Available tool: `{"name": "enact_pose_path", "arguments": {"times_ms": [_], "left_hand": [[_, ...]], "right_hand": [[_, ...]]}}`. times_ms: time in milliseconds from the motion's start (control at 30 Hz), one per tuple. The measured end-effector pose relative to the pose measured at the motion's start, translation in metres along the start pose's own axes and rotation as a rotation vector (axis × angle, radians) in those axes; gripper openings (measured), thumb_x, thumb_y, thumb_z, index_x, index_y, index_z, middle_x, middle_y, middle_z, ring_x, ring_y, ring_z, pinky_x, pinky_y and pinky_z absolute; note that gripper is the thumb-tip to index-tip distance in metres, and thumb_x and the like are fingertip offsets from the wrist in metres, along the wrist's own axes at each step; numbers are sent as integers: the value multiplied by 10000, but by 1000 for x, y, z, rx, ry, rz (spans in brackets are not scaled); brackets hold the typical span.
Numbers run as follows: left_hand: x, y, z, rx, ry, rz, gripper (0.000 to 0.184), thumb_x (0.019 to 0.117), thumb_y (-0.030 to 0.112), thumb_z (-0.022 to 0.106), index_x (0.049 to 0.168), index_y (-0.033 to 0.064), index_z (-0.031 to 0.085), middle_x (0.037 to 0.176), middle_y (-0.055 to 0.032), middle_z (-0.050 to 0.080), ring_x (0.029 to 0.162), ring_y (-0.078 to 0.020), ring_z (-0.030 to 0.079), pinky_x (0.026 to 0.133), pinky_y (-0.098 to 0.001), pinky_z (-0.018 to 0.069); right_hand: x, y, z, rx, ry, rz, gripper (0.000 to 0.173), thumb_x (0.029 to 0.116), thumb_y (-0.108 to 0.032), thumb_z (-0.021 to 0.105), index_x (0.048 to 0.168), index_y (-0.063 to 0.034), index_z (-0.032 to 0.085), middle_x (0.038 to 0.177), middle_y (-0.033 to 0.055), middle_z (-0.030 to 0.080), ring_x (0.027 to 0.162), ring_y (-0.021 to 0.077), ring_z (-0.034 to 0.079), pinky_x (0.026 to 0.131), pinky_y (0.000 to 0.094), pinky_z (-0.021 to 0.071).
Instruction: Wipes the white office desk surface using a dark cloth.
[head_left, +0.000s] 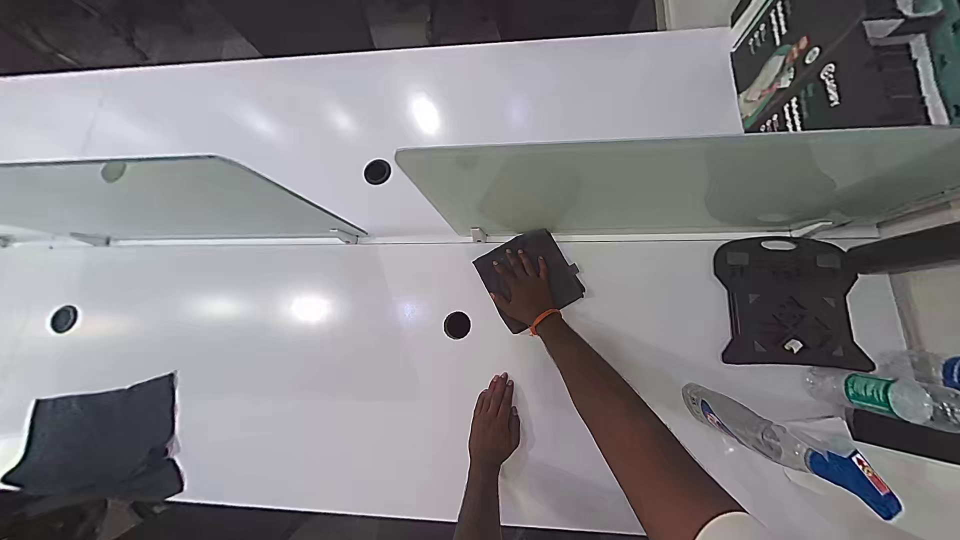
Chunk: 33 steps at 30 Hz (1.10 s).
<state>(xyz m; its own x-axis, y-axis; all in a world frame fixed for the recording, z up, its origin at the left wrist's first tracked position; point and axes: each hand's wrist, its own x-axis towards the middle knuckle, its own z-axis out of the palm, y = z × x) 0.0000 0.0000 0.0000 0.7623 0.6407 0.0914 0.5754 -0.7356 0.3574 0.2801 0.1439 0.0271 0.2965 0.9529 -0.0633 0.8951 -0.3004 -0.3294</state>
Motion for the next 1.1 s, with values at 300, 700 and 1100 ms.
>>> {"name": "enact_pose_path", "arguments": {"times_ms": [300,700,1100], "left_hand": [[-3,-2,0,29,-14,-3,563,1020,326,316,1494,104,525,1587,-75,469,1502,-226,383,1219,-443,321],[0,-3,1,-19,-12,-1,550,1022,292,322,1500,107,520,1600,-73,453,1507,-236,377,1221,-448,319],[0,-8,2,-46,19,80,571,999,221,272,1483,44,519,1596,-144,440,1501,-308,383,1220,-498,300]], "right_hand": [[-43,136,-56,-56,160,381,725,904,-723,460,1531,-360,465,1630,44,391,1534,318,291,1187,736,114],[-90,84,-21,-81,185,499,753,940,-716,364,1595,-345,355,1701,63,238,1582,355,128,1173,769,49],[-329,-74,43,4,11,370,612,993,-593,380,1577,-410,376,1690,15,296,1565,333,226,1188,742,94]]}}
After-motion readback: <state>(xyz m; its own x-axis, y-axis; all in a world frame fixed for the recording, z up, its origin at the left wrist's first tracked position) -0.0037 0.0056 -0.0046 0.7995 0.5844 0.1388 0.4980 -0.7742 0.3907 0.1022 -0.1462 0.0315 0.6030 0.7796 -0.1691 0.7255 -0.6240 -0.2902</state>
